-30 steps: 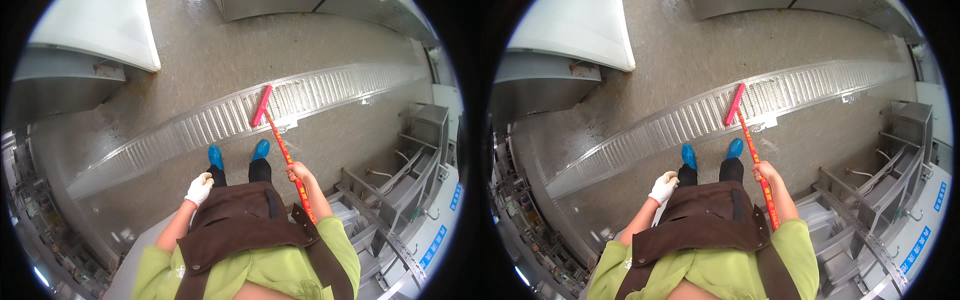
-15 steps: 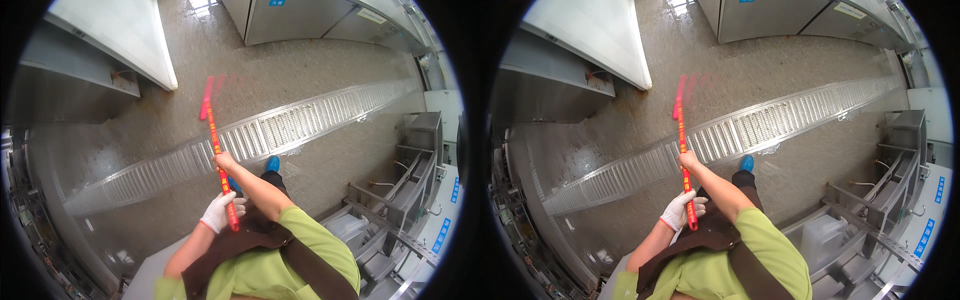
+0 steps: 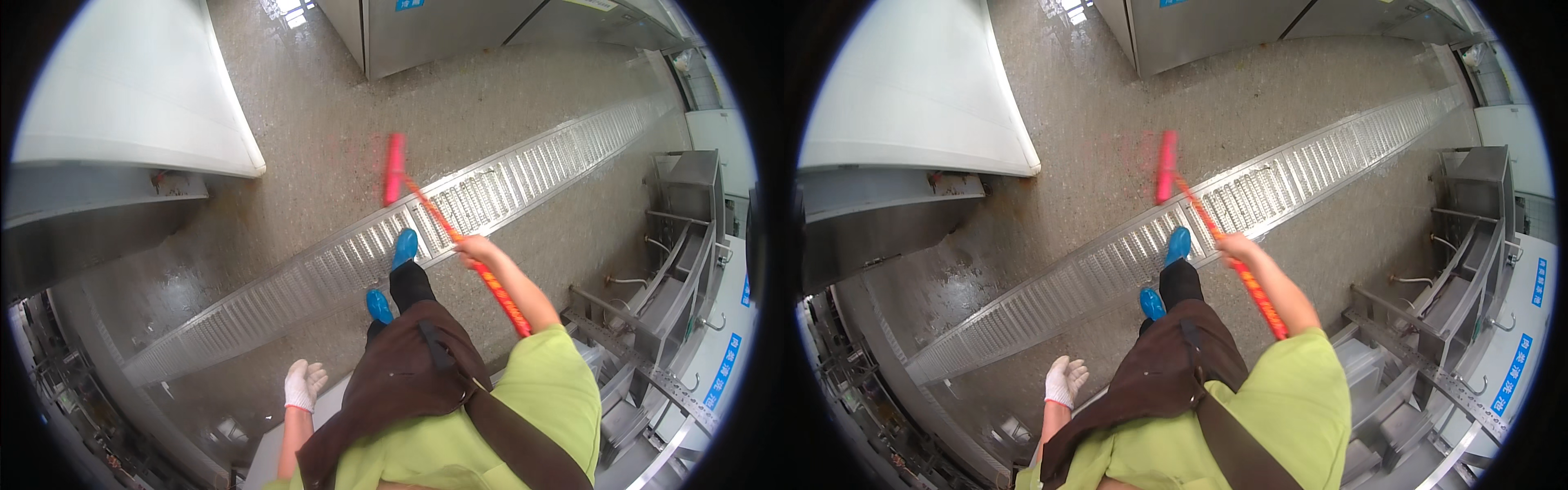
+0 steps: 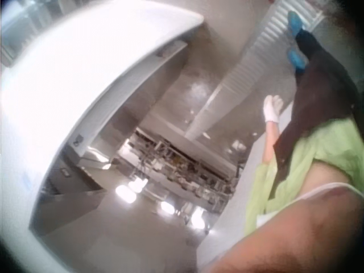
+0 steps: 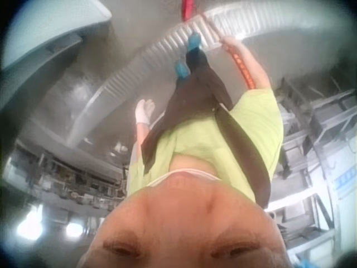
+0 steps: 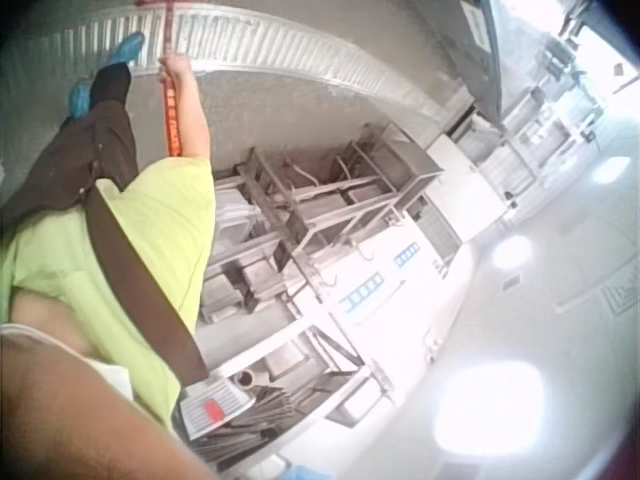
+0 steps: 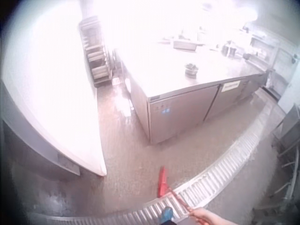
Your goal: The person sweeps debris along a floor drain using a pink broom and collects it into a blue dustpan. The person moves along the drain, gathering scattered food scraps and deposits them into the dustpan.
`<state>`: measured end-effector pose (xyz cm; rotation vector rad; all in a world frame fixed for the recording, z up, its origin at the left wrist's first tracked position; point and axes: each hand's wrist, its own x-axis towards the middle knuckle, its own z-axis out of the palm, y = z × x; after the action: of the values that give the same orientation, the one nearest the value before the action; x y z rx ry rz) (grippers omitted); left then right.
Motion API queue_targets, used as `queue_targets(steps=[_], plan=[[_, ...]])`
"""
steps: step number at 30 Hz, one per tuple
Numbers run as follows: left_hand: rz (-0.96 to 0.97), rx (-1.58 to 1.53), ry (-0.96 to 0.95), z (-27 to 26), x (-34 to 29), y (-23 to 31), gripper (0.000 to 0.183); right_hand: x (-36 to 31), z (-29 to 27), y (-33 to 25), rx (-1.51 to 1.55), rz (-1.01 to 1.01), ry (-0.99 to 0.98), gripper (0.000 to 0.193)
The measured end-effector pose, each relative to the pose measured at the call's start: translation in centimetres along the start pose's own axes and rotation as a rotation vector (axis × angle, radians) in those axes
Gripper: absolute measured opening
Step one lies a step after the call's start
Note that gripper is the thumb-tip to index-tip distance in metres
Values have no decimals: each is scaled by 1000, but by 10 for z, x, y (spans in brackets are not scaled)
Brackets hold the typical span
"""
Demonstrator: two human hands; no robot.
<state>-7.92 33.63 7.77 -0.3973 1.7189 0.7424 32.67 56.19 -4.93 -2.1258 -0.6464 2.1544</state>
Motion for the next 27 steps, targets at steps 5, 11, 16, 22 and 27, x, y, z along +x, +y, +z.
queue_targets(steps=[5,11,16,22,27], plan=[[117,208,-104,48,22,28,39,-45,-80,-10,136,23,274,10],[168,370,-83,80,54,76,44,-59,-53,-14,253,78,238,8],[210,445,-82,82,77,121,43,-17,-11,-65,482,117,16,12],[162,644,-43,109,120,203,37,-24,46,-164,213,51,70,10],[156,512,-59,119,140,297,42,17,119,-275,388,-59,-105,15]])
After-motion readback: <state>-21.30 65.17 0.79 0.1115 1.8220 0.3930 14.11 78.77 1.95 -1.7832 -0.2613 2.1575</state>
